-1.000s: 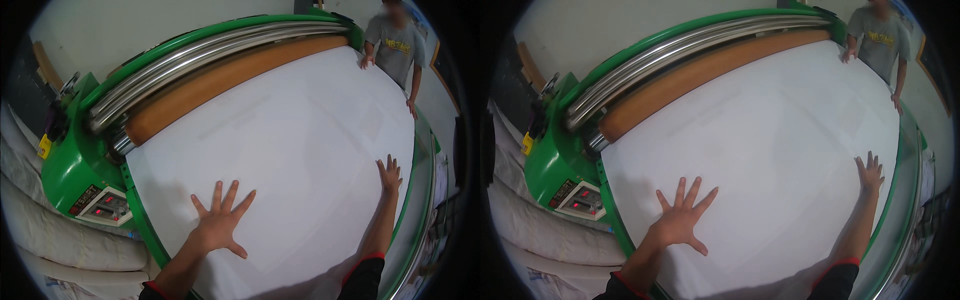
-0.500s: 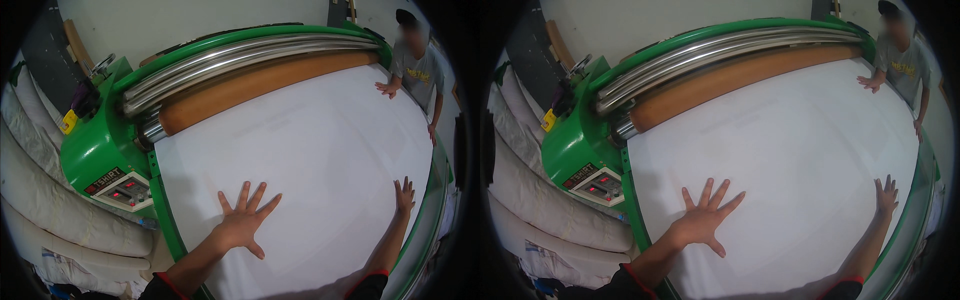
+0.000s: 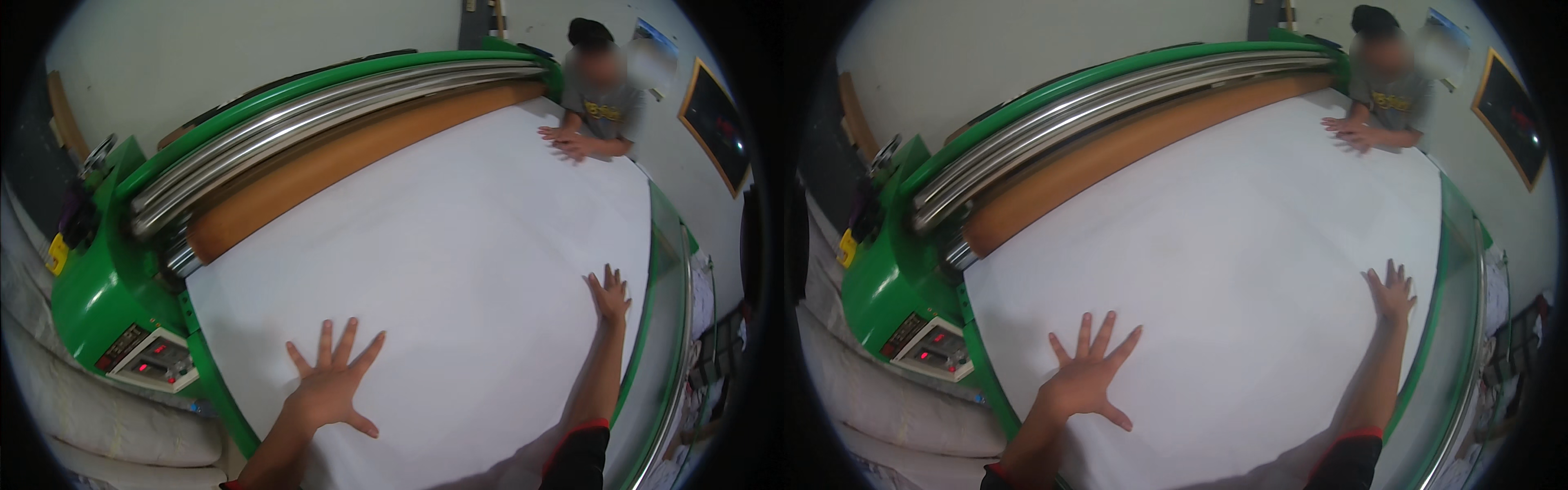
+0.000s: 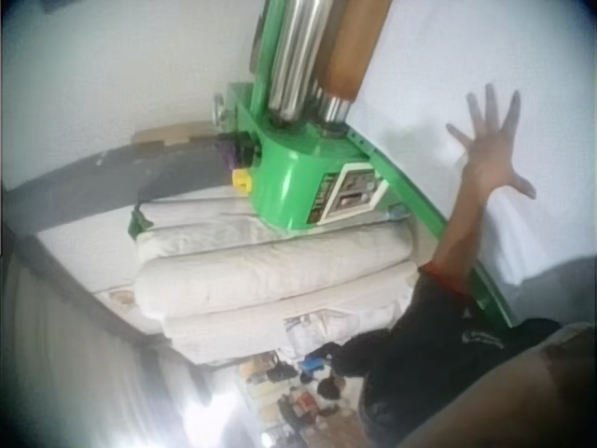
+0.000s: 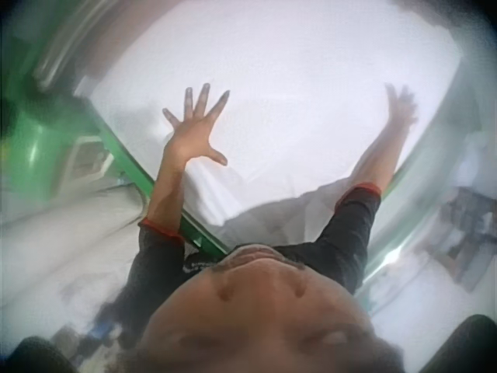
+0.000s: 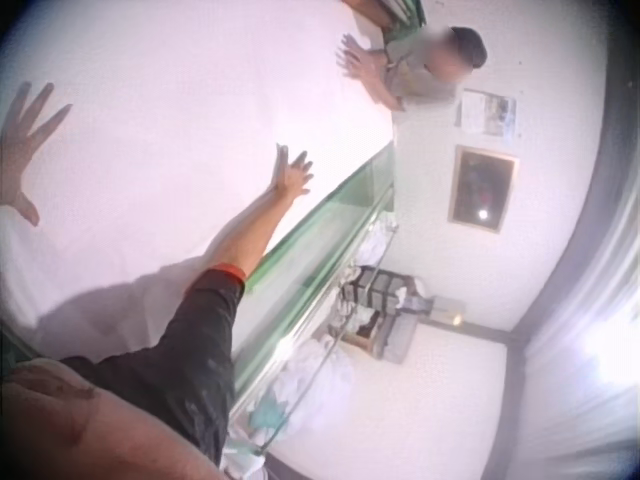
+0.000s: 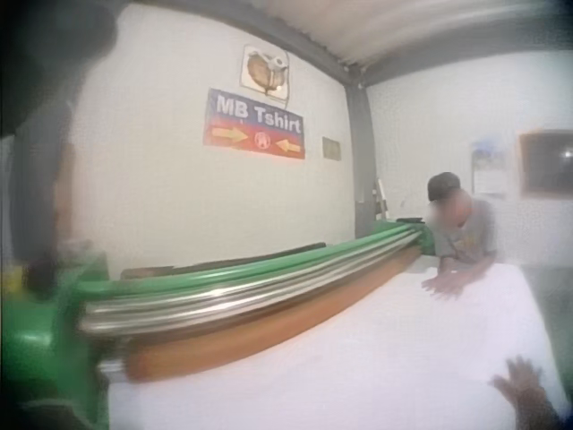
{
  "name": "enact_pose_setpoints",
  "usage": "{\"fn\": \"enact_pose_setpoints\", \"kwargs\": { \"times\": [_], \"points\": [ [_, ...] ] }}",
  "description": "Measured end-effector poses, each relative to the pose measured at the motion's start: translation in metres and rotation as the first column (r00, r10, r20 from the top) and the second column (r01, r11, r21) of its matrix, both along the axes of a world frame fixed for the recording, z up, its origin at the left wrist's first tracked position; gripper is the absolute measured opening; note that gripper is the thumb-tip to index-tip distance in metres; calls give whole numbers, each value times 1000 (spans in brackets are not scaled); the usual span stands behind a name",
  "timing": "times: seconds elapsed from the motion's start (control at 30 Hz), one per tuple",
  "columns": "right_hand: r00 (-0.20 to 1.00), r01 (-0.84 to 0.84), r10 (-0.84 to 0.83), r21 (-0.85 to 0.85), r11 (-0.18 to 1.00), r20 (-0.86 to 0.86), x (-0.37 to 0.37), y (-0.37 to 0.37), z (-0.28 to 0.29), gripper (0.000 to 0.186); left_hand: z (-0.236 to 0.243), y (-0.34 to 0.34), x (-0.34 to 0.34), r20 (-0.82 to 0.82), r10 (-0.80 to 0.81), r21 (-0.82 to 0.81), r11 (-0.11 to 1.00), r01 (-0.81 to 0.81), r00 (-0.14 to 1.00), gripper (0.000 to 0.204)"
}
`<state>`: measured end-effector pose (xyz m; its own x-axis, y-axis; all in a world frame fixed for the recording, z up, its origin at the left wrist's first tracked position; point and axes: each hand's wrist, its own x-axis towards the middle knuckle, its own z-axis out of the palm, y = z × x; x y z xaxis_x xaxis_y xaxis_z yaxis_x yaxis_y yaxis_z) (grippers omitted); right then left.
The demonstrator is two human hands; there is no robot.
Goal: The person aligns a large white fabric sheet on a green heat press machine with a coworker. They use scissors to cut the fabric along the machine's edge, then feed the cut piece into the machine's rollers.
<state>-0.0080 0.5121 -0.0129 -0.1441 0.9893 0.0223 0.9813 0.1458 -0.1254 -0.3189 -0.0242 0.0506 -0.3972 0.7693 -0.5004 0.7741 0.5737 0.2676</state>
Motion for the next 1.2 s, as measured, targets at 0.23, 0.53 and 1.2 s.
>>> {"fn": "enact_pose_setpoints", "kwargs": {
  "times": [0.23,0.53,1.2],
  "points": [
    [997,-69,70,39,997,-34,10,-17,3,95,-2,0,-4,-24,-6,-45,999,5,1000,167],
    [999,-33,34,38,999,-28,21,-28,8,95,-12,1,-11,-50,-29,-60,998,26,998,176],
    [1000,-14,14,-1,1000,-16,7,-30,11,96,-3,0,-14,-23,31,-32,999,-31,999,171]
  ]
}}
